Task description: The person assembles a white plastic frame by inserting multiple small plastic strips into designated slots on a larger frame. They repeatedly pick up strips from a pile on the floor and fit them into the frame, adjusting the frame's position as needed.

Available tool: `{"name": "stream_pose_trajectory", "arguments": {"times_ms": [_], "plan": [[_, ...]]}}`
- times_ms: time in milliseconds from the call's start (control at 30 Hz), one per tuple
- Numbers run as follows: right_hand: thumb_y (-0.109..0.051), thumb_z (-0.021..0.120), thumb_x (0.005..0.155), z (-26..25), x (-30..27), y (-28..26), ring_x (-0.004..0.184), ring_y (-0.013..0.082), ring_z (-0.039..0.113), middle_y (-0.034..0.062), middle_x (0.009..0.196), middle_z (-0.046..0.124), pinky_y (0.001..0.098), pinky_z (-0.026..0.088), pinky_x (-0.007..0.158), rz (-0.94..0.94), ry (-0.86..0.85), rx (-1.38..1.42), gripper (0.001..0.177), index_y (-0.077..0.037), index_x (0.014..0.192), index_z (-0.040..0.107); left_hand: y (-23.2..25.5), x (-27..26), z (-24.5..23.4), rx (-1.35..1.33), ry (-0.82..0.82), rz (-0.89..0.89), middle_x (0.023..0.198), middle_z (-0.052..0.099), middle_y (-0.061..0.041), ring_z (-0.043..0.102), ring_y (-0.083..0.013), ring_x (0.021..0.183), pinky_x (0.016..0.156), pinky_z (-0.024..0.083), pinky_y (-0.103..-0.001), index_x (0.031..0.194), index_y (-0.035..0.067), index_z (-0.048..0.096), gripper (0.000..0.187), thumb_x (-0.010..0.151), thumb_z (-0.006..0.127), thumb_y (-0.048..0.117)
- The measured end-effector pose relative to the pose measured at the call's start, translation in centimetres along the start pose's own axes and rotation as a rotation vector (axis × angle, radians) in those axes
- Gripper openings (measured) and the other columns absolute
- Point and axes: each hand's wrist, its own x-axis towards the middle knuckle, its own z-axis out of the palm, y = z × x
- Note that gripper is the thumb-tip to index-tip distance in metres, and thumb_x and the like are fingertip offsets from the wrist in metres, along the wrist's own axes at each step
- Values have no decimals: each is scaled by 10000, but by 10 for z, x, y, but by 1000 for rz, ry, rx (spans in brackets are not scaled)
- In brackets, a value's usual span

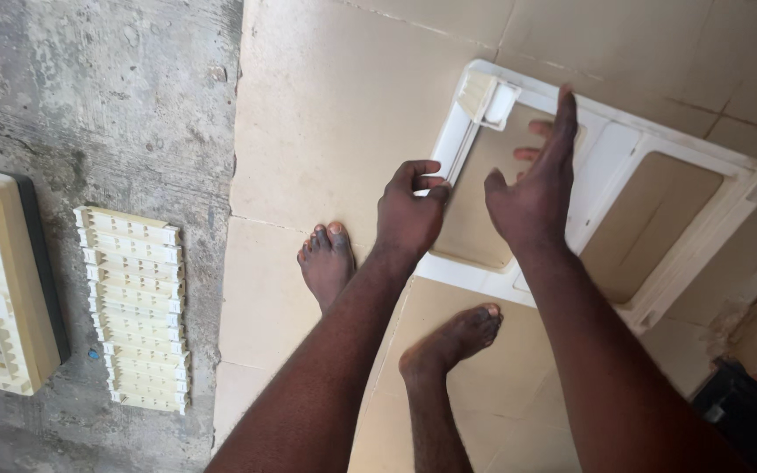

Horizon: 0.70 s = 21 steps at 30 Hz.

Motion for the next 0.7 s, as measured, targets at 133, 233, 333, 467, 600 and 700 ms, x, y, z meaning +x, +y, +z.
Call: {"name": "stream_pose_trajectory", "arguments": {"times_ms": [133, 233, 333, 467, 600, 700], "plan": [[49, 766, 764, -2, -47, 26, 957, 250, 669, 149, 1230, 617, 387, 583, 777, 48, -46, 1, 1115, -133, 1649, 113, -38, -18, -5, 50, 24, -36, 1051, 763, -61, 737, -180, 823, 746, 581, -321, 1198, 102, 665, 330, 877, 675, 180], [43, 748, 784, 0, -84, 45, 904, 244, 677, 138, 1124, 651, 390, 579, 769, 120, -88, 7, 1057, -125, 1642, 153, -75, -27, -8, 77, 62, -36, 1053, 765, -67, 731, -185, 866, 774, 575, -324, 1180, 89, 677, 315, 878, 685, 180], [22, 747, 791, 5, -115, 61, 866, 236, 696, 125, 1076, 678, 387, 582, 780, 197, -155, -13, 1017, -125, 1623, 181, -115, -40, -13, 132, 62, -34, 1070, 762, -68, 721, -174, 973, 865, 552, -325, 1158, 82, 683, 298, 886, 698, 200], [-55, 747, 807, 12, -139, 71, 851, 234, 719, 118, 1069, 688, 379, 592, 774, 276, -351, -37, 982, -130, 1607, 181, -143, -45, -50, 800, 444, 314, 1091, 738, -140, 695, -269, 1046, 923, 518, -374, 1117, 35, 684, 456, 773, 786, 316], [-130, 752, 820, 11, -149, 78, 837, 241, 737, 105, 1062, 706, 374, 592, 789, 325, -535, -130, 938, -152, 1594, 224, -170, -86, -38, 169, 101, -269, 1079, 751, -67, 722, -228, 1029, 935, 533, -351, 1170, 122, 682, 368, 855, 683, 311], [-146, 741, 827, 9, -142, 80, 842, 244, 745, 105, 1042, 724, 373, 591, 795, 258, -590, -166, 864, -147, 1565, 292, -184, -106, -41, 152, 112, -270, 1042, 761, -74, 750, -243, 970, 897, 567, -364, 1171, 108, 678, 363, 867, 677, 305]]}}
